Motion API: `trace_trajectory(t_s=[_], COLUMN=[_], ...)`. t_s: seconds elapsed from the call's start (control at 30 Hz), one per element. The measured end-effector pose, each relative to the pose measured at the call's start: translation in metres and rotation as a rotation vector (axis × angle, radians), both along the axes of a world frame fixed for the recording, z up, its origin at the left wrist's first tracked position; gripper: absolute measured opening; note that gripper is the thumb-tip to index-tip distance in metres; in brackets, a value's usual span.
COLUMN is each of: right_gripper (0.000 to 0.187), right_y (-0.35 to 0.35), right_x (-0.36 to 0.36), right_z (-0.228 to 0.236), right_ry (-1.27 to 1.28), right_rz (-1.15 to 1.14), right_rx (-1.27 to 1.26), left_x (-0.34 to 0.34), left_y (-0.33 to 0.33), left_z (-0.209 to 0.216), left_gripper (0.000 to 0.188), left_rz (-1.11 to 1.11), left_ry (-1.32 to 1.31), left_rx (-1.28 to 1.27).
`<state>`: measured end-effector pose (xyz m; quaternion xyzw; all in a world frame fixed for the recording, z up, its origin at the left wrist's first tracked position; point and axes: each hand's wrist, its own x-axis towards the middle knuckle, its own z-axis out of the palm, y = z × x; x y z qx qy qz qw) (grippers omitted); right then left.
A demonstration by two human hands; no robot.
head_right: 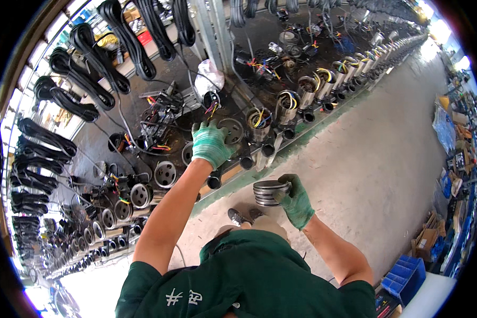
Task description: The person repeatedly picks up stacks of circular metal discs from a blue bin and places them into cylindrical housings on a workbench. They then insert wires into the housings and secure the discs inside. The person continues this repetitive assembly process throughout the video.
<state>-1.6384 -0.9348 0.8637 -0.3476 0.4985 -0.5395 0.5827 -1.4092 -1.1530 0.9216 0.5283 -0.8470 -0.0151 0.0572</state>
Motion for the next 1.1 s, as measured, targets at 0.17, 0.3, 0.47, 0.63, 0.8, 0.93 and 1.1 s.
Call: trace_trajectory(t_s=[0.17, 0.3, 0.47, 0.63, 0.8, 0.93, 1.1], right_gripper=[0.061, 0.062, 0.076, 0.079, 0.075, 0.073, 0.067], right_y=[-0.021, -0.079, -0.194, -0.265, -0.263, -0.270, -0.288], right_x=[-0.011, 0.002, -0.005, -0.021, -0.035, -0.056, -0.123], right_z=[0.034, 0.073, 0.022, -0.034, -0.049, -0.023, -0.007], right_ry=[-0.048, -0.009, 0.702, 1.000, 0.895, 0.757, 0.958], right_rz=[-0.179, -0.261, -0.314, -0.185, 0.026, -0.040, -0.176], right_rx=[-0.053, -0.158, -0.530, -0.785, -0.772, -0.817, -0.784], left_x=[-0.005, -0.001, 0.013, 0.023, 0.008, -0.004, -0.022], left_y=[-0.014, -0.016, -0.012, -0.005, 0.009, 0.025, 0.050], left_z=[-0.017, -0.021, 0.008, 0.018, 0.011, 0.010, 0.027], left_gripper=[0.068, 0.068, 0.065, 0.057, 0.054, 0.045, 0.034], left_rz=[0.066, 0.050, 0.056, 0.151, 0.231, 0.260, 0.386], left_ry=[-0.076, -0.025, 0.098, 0.215, 0.349, 0.464, 0.663], left_rx=[0.177, 0.136, 0.150, 0.083, 0.002, -0.046, -0.056])
